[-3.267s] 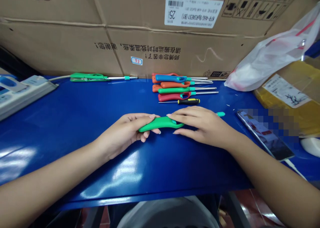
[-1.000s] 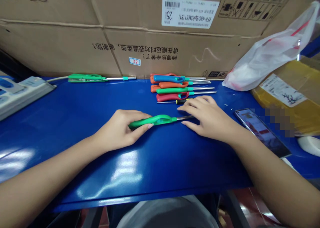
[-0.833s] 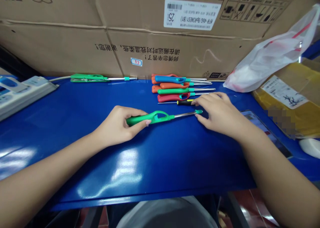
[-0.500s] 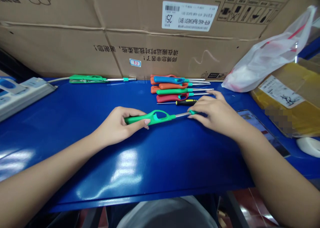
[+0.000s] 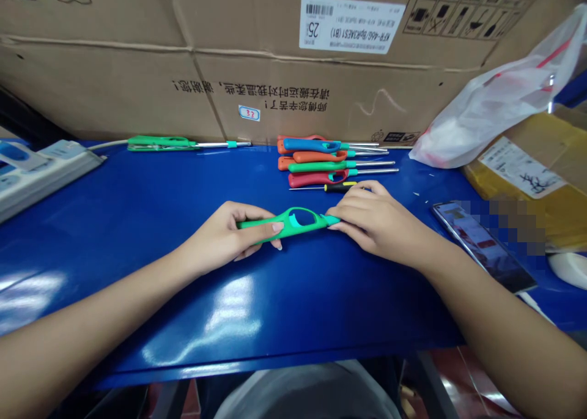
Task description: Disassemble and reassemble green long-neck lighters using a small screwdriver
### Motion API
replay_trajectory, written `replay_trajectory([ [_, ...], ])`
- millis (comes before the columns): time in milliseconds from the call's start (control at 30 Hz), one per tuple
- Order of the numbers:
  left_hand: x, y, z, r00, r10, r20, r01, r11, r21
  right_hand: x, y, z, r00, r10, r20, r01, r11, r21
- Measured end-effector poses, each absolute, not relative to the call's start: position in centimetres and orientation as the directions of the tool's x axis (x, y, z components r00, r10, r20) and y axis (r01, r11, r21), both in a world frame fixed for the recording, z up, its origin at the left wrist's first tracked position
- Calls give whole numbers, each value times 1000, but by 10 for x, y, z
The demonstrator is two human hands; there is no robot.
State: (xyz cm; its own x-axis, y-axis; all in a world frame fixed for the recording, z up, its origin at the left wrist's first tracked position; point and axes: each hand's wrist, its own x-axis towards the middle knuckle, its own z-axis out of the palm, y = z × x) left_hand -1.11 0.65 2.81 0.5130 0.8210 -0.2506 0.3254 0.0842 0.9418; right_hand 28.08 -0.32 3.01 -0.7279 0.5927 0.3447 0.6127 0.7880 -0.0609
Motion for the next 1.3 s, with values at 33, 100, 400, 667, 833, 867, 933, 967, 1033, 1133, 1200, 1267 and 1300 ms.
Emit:
replay_trajectory([
  [33, -11, 6, 28, 525, 813, -252, 306, 96, 947, 281, -3, 31, -740, 576, 348, 600, 799, -47],
  [100, -11, 5, 28, 541, 801, -258, 276, 120, 954, 280, -3, 30, -763, 540, 357, 575, 818, -9],
  [400, -8, 1, 28, 539, 785, -306, 216, 223, 951, 274, -5, 22, -771, 426, 472, 523, 848, 88],
  [667, -7, 0, 30, 535, 795, -285, 242, 179, 954, 276, -6, 25, -745, 497, 445, 562, 827, 18],
  [833, -5, -1, 31, 551, 813, -189, 319, 4, 948, 274, -13, 32, -674, 685, 278, 659, 727, -194],
  [867, -5, -1, 31, 562, 808, -178, 311, -7, 950, 273, -15, 33, -665, 700, 261, 663, 714, -224],
  [933, -6, -1, 30, 582, 795, -170, 277, 3, 961, 272, -17, 35, -656, 714, 246, 663, 700, -265],
  [967, -6, 0, 30, 587, 791, -172, 257, 20, 966, 272, -17, 35, -650, 720, 244, 664, 694, -278],
  [1033, -7, 1, 29, 576, 798, -174, 222, 52, 974, 272, -16, 34, -639, 729, 246, 669, 684, -292],
  [1133, -7, 3, 27, 539, 829, -151, 239, 22, 971, 274, -13, 33, -619, 739, 267, 680, 674, -287],
  [1200, -8, 4, 27, 528, 845, -90, 286, -77, 955, 275, -11, 33, -601, 754, 265, 702, 656, -278],
  [1267, -8, 5, 26, 522, 853, -16, 312, -173, 934, 276, -10, 33, -587, 773, 241, 720, 634, -282],
  [1300, -8, 5, 25, 517, 856, 15, 313, -206, 927, 276, -10, 33, -585, 779, 228, 723, 627, -289],
])
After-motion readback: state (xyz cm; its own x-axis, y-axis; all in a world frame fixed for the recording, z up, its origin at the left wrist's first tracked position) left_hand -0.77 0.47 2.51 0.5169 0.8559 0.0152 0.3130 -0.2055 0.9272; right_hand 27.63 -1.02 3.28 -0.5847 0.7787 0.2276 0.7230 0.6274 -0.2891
